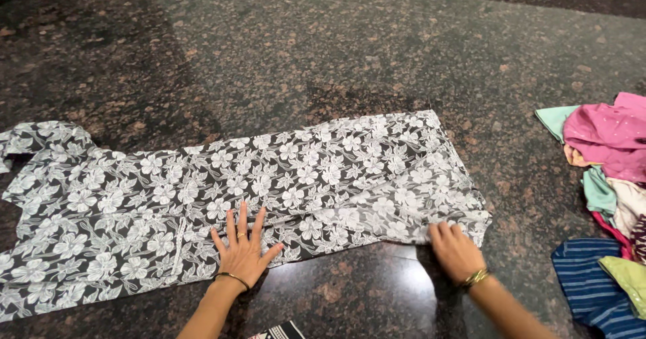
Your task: The person folds several garments on the floor, including a black and white floral top, a maroon patterned top, and a light green top. Each garment is smoothed, folded into a compact rectangle, and placed on a stack on the bed.
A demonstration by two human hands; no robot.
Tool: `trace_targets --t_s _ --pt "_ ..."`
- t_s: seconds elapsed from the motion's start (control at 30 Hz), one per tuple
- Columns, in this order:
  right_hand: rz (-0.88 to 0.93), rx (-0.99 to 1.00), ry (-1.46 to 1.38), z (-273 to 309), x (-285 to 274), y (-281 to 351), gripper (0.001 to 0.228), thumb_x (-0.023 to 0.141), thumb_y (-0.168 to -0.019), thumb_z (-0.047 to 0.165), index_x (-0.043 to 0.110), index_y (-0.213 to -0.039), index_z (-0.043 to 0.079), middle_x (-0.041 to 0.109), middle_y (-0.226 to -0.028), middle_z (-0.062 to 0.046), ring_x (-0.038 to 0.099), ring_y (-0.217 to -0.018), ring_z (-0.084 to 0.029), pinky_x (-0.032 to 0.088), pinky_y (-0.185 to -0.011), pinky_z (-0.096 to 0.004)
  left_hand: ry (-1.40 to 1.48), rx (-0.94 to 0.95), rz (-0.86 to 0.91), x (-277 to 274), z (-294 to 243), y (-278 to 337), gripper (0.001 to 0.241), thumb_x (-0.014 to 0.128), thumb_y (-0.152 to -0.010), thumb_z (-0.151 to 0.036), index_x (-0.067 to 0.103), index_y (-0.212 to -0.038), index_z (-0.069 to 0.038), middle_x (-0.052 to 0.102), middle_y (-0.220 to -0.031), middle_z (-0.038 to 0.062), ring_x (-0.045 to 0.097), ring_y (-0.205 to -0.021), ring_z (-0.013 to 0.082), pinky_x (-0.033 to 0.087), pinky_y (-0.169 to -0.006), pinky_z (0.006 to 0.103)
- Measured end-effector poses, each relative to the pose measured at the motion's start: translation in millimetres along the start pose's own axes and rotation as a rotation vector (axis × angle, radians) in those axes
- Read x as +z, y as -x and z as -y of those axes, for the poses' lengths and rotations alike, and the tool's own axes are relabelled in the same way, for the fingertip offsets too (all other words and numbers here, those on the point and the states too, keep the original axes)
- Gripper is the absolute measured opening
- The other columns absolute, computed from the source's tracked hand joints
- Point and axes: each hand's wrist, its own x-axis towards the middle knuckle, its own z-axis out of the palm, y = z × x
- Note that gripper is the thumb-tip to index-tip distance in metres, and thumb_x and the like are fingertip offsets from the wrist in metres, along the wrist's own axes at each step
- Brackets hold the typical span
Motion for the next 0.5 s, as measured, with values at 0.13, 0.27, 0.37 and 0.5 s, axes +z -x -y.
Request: trace_targets --t_s 0.13,0.27,0.37,0.5 --pt "0.367 0.024 -0.288 -65 -23 -54 0.021 0.057 -0.090 0.018 0.070 -0.107 0.019 0.073 -0.108 -0.006 0.070 -0.102 -0.023 0.059 -0.088 -0.042 0.098 0.043 -0.071 -2 6 2 0.074 0.048 -0.085 -0.075 0.036 -0.139 -0.027 -0.009 -0.170 0.016 -0.015 -0.153 0.0474 -0.008 -0.107 0.0797" --pt "0.205 0.303 -0.419 -123 -65 -119 0.021 0.057 -0.095 0.018 0.077 -0.101 0.019 0.077 -0.101 -0.011 0.074 -0.097 -0.031 0.059 -0.087 -0.045 0.037 -0.047 0.090 -10 3 3 0.059 0.049 -0.087 -0.071 0.047 -0.135 -0.037 -0.012 -0.169 0.013 -0.018 -0.153 0.0468 -0.011 -0.112 0.0778" --pt "-0.219 0.421 -0.208 -129 -68 -135 0.032 0.062 -0.085 0.013 0.073 -0.116 0.016 0.073 -0.113 -0.014 0.070 -0.104 -0.038 0.056 -0.088 -0.051 0.065 -0.136 0.203 -20 -4 1 0.050 0.048 -0.092 -0.063 0.051 -0.141 -0.054 -0.015 -0.170 0.009 -0.021 -0.151 0.0483 -0.010 -0.112 0.0754" --pt "0.076 1.002 -0.518 -103 -40 -114 0.038 0.067 -0.096 0.028 0.067 -0.127 0.006 0.068 -0.125 -0.027 0.070 -0.111 -0.040 0.056 -0.095 -0.051 0.062 -0.077 0.138 -28 -11 1 0.055 0.050 -0.092 -0.059 0.045 -0.146 -0.057 -0.011 -0.168 0.008 -0.016 -0.150 0.0491 -0.008 -0.111 0.0753"
